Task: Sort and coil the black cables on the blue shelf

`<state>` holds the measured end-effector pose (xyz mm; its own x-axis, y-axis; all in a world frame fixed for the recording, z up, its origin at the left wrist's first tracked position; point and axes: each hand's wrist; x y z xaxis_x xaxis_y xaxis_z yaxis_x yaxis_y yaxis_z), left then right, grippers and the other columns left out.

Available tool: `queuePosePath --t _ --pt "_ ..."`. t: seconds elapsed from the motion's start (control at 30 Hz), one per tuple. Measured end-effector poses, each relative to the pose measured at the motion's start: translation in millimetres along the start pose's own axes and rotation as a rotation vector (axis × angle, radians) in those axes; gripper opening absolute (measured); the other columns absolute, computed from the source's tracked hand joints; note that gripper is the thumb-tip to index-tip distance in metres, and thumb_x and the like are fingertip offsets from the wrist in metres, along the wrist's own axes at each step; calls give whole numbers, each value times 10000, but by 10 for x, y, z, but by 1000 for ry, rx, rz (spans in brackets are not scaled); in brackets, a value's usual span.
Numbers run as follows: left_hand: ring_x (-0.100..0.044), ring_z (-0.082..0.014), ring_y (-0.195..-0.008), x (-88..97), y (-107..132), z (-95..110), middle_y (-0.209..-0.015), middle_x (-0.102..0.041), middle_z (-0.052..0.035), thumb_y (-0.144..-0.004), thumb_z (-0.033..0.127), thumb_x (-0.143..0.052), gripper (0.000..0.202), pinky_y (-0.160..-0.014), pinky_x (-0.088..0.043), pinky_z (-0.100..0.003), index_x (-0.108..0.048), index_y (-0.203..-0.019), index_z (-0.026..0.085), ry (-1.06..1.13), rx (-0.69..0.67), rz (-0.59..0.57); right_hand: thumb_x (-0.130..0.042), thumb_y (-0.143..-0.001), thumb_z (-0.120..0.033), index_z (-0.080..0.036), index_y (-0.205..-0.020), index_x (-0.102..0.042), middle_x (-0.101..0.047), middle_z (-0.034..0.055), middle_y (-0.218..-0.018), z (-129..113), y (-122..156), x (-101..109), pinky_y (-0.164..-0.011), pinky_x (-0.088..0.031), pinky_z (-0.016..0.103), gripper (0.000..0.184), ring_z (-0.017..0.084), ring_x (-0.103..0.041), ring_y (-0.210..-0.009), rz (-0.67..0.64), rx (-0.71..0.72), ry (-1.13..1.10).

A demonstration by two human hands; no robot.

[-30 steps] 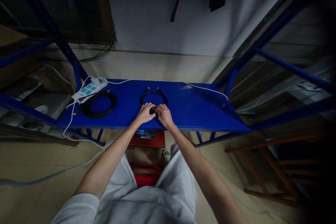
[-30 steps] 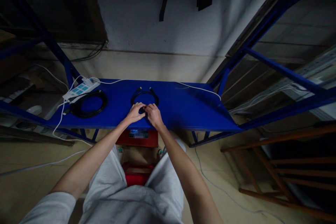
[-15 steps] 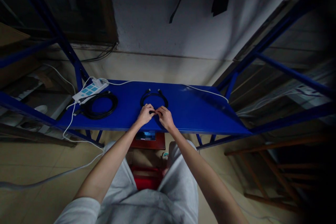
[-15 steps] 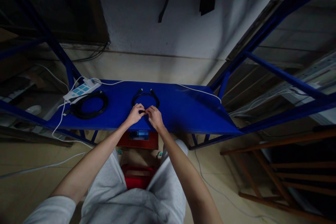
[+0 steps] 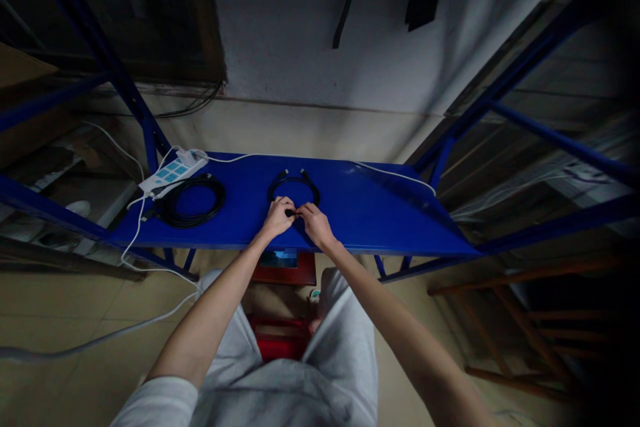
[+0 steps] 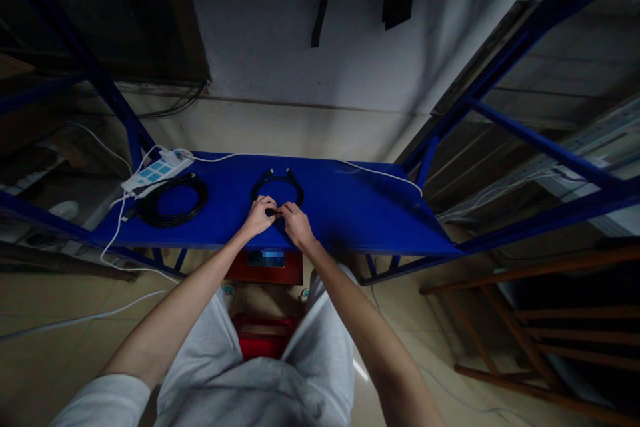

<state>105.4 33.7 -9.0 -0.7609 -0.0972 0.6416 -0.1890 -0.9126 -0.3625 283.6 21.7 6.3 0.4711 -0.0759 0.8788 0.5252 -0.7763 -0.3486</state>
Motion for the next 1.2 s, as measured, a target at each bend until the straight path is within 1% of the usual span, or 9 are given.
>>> queuePosePath --t 0.17,0.3,0.37,0.47,0.57,0.7,0.97,1.1,1.2 --pt "-598 -228 -1008 10 -13 9 -969 -712 -25 -757 165 -745 66 -937 -464 -410 -698 -748 210 3 17 -24 -506 -930 -27 -178 -1191 -627 -645 106 -1107 70 -154 242 -813 -493 272 325 201 -597 -1054 -248 243 235" --pt "-610 -235 -1008 23 -13 18 -977 -720 -33 -767 151 -695 59 -924 -466 -403 -695 -765 209 -3 5 -30 -501 -954 -55 -149 -1097 -655 -673 129 -1044 82 -390 457 -730 -500 285 230 202 -638 -949 -427 509 348" --pt "-613 -239 -1009 31 -9 23 -981 -722 -38 -753 116 -667 97 -921 -465 -404 -694 -775 206 -8 0 -27 -496 -944 -34 -148 -1045 -671 -687 131 -1044 59 -501 523 -698 -500 282 232 194 -654 -914 -492 605 375" --pt "-615 -245 -1013 44 -3 28 -989 -722 -43 -717 68 -636 168 -915 -466 -405 -697 -798 203 -9 -3 -34 -512 -917 -11 -151 -997 -687 -700 126 -1067 25 -625 556 -684 -504 278 238 178 -674 -881 -541 666 368" --pt "-615 -246 -1011 50 -5 22 -994 -719 -47 -717 70 -631 172 -908 -471 -399 -696 -806 202 -4 -2 -39 -516 -906 -9 -147 -954 -694 -708 122 -1054 17 -691 550 -690 -514 282 230 172 -684 -867 -547 679 349" --pt "-612 -241 -983 46 -13 -2 -971 -711 -54 -763 136 -665 68 -893 -474 -387 -688 -776 200 -10 -8 -41 -514 -914 -25 -148 -968 -697 -713 124 -1017 29 -687 551 -712 -527 285 227 187 -683 -925 -528 664 331" --pt "-602 -246 -988 25 -34 -26 -946 -698 -57 -774 153 -709 83 -910 -464 -392 -667 -720 200 -34 4 -56 -578 -869 -27 -142 -1051 -700 -728 144 -984 -62 -634 520 -748 -519 306 247 232 -687 -954 -538 470 398" --pt "-606 -247 -987 25 -30 -26 -947 -695 -54 -765 168 -744 89 -919 -462 -392 -667 -739 203 -6 12 -48 -641 -814 -23 -158 -1098 -705 -744 142 -998 -155 -648 522 -792 -510 321 320 255 -709 -955 -565 371 459" --pt "-607 -249 -982 30 -17 -29 -931 -688 -54 -761 211 -780 111 -919 -464 -398 -669 -765 205 6 21 -42 -648 -825 -55 -154 -1105 -715 -748 157 -995 -220 -665 518 -818 -513 337 304 274 -721 -960 -579 273 490"
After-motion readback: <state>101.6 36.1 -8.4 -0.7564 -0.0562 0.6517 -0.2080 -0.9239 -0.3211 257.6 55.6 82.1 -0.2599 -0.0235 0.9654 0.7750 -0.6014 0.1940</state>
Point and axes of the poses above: each hand's wrist, its own y-axis away from the middle knuckle, its own x-axis out of the back of the hand, z = x × y
